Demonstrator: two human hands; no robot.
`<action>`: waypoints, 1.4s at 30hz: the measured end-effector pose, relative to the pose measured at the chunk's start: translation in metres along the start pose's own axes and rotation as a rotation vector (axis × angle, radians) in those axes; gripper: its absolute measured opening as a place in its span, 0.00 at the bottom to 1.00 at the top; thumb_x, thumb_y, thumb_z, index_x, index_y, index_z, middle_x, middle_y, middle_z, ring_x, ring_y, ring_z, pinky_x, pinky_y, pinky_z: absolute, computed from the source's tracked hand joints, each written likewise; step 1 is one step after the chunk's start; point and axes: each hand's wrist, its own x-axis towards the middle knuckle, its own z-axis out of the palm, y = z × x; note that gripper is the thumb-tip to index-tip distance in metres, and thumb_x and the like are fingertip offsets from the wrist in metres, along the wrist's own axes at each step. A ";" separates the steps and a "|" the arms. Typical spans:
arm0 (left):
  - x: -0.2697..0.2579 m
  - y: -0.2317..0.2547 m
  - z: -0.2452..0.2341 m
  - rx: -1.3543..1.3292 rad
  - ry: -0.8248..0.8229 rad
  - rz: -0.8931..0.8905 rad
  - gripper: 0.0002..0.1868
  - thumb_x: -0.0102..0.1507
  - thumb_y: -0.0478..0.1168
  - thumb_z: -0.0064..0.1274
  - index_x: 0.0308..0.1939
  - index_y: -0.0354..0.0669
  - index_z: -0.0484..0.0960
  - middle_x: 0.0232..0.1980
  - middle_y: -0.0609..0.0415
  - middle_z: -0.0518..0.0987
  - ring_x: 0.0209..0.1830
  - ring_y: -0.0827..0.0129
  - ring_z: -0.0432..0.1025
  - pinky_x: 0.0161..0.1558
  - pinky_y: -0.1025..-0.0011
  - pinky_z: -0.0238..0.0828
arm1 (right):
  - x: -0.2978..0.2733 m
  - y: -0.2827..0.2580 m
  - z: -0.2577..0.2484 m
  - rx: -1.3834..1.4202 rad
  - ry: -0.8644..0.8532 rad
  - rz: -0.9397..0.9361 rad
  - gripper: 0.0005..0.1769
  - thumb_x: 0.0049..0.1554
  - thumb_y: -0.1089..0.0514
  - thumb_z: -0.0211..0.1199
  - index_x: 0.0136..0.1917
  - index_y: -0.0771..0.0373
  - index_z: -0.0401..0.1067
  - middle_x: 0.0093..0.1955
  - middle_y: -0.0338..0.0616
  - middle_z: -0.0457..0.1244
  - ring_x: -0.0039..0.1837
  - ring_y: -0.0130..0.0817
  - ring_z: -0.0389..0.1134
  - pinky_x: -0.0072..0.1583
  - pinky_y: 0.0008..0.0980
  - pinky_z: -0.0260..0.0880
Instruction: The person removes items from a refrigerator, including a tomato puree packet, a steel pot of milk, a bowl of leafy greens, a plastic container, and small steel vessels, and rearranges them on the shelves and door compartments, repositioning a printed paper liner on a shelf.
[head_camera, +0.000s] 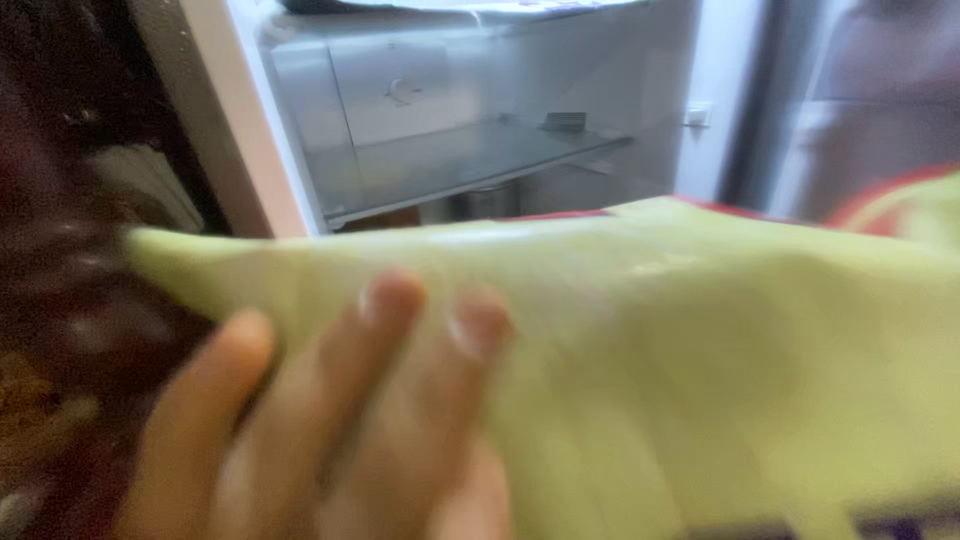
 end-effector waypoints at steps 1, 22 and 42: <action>-0.004 -0.001 -0.001 0.056 -0.002 0.069 0.15 0.69 0.42 0.58 0.55 0.50 0.69 0.66 0.56 0.78 0.67 0.61 0.69 0.69 0.54 0.57 | 0.001 0.003 0.007 0.002 0.049 -0.026 0.20 0.47 0.58 0.70 0.55 0.56 0.77 0.51 0.45 0.70 0.51 0.44 0.72 0.54 0.43 0.72; -0.003 0.032 0.080 -0.138 0.118 -0.324 0.12 0.69 0.38 0.57 0.55 0.43 0.76 0.58 0.48 0.82 0.62 0.56 0.76 0.67 0.58 0.68 | -0.001 0.028 0.051 0.115 0.117 0.071 0.12 0.65 0.55 0.62 0.59 0.59 0.78 0.58 0.48 0.70 0.58 0.43 0.73 0.59 0.39 0.72; 0.000 0.004 0.159 -0.983 -0.009 -0.925 0.18 0.64 0.35 0.57 0.58 0.41 0.73 0.58 0.47 0.81 0.59 0.58 0.77 0.62 0.60 0.73 | 0.009 -0.004 0.026 0.007 0.236 -0.203 0.13 0.55 0.60 0.65 0.54 0.59 0.79 0.60 0.53 0.70 0.63 0.48 0.72 0.63 0.43 0.71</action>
